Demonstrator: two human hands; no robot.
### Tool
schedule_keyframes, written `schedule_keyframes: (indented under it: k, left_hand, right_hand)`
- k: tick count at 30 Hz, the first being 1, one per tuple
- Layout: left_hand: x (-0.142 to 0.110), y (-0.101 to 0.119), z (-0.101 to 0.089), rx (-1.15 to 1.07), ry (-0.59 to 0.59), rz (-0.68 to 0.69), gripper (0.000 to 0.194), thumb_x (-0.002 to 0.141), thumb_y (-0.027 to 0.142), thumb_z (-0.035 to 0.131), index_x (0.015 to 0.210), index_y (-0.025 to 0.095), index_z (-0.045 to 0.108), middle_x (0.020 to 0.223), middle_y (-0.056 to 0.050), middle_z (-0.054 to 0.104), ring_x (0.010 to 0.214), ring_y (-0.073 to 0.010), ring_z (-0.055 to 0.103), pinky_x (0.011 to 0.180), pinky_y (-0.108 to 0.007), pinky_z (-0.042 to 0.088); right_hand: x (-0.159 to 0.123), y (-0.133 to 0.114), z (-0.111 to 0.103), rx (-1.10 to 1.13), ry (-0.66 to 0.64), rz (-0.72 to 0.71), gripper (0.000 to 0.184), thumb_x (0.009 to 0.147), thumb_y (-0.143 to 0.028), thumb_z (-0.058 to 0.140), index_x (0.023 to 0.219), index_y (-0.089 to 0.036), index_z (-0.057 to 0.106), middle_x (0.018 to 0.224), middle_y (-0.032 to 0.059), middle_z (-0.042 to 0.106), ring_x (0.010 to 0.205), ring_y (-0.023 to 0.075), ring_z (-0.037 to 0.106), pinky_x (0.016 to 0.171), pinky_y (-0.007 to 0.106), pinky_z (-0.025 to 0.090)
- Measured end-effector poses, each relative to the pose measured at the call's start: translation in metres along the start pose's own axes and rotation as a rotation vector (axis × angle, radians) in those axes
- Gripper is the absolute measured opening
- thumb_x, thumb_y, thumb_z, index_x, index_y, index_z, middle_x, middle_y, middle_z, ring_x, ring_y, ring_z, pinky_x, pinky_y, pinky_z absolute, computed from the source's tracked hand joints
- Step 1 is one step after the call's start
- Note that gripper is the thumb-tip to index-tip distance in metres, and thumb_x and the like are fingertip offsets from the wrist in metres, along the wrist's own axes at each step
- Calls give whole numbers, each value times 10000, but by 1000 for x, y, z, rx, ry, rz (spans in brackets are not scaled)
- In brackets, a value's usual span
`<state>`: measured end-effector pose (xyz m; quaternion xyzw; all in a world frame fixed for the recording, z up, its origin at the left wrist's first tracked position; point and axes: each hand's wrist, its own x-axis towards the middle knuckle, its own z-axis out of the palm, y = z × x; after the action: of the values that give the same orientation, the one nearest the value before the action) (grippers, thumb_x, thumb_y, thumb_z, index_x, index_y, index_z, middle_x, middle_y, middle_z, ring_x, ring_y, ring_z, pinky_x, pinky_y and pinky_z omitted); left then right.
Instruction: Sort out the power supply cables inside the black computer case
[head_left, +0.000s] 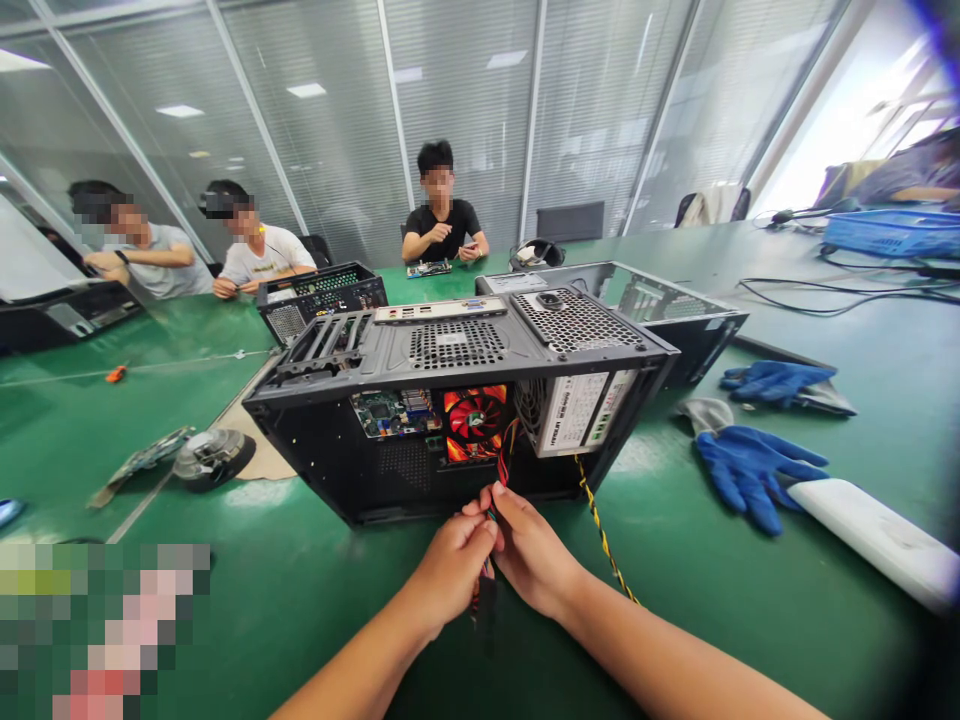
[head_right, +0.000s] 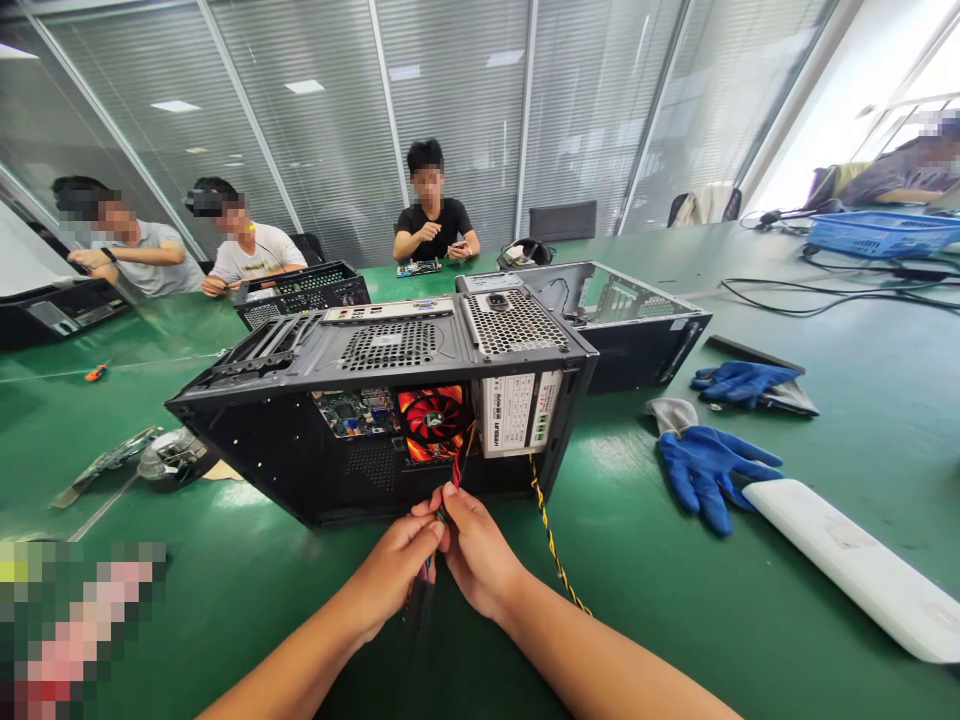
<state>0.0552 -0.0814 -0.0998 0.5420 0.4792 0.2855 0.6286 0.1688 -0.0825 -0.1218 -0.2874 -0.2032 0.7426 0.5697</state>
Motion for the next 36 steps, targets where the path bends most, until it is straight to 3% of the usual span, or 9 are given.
schedule_keyframes:
  k: [4, 8, 14, 19, 26, 28, 33, 36]
  left_hand:
    - [0, -1, -2, -383, -83, -152, 358, 734, 501, 624, 756, 152, 553, 496, 46, 463, 406, -66, 368, 421, -204, 245]
    - [3, -2, -5, -434, -155, -163, 389, 719, 529, 643, 712, 156, 537, 443, 45, 452, 356, -51, 309, 383, -196, 176]
    - [7, -3, -9, -184, -135, -82, 371, 768, 500, 597, 699, 136, 583, 485, 33, 475, 417, -68, 380, 441, -211, 267]
    - [3, 4, -7, 120, -33, 2, 331, 826, 434, 512, 668, 151, 576, 530, 27, 485, 484, -102, 447, 497, -225, 308]
    - [3, 8, -2, 416, 29, 62, 312, 854, 358, 445, 608, 180, 517, 476, 28, 470, 426, -110, 443, 502, -239, 294]
    - [5, 4, -3, 356, 11, 57, 332, 845, 396, 464, 607, 173, 521, 481, 24, 472, 444, -112, 456, 497, -236, 299]
    - [9, -4, -8, -190, -111, -115, 355, 724, 508, 625, 734, 162, 545, 485, 52, 461, 408, -79, 394, 427, -207, 257]
    - [10, -5, -12, -374, -180, -202, 351, 692, 483, 668, 758, 165, 536, 466, 54, 469, 365, -58, 341, 395, -191, 186]
  right_hand:
    - [-1, -2, 0, 5, -35, 7, 249, 822, -421, 624, 765, -181, 590, 750, 9, 656, 474, 84, 460, 487, 227, 432]
    - [-1, -2, -1, 2, -31, 18, 246, 825, -428, 620, 782, -186, 599, 660, -10, 621, 493, 96, 484, 537, 244, 457]
    - [-1, -1, 0, -21, -1, 0, 281, 801, -458, 638, 760, -184, 595, 751, 9, 662, 430, 72, 417, 446, 230, 398]
    - [-2, 0, 1, -9, 60, 6, 278, 773, -432, 682, 740, -172, 591, 811, 27, 682, 555, 83, 503, 524, 204, 417]
    - [-2, 2, 2, -46, 68, 0, 318, 761, -488, 669, 758, -188, 562, 821, 27, 673, 514, 110, 522, 426, 233, 379]
    - [-2, 3, 1, -47, 72, -11, 327, 759, -493, 671, 752, -183, 565, 813, 32, 672, 540, 119, 547, 437, 234, 386]
    - [-3, 1, 0, -29, 39, -23, 322, 775, -494, 655, 763, -181, 581, 819, 38, 674, 566, 135, 574, 479, 255, 417]
    - [-3, 0, 0, -20, 11, -15, 304, 800, -483, 630, 773, -184, 586, 807, 36, 671, 528, 125, 550, 473, 259, 417]
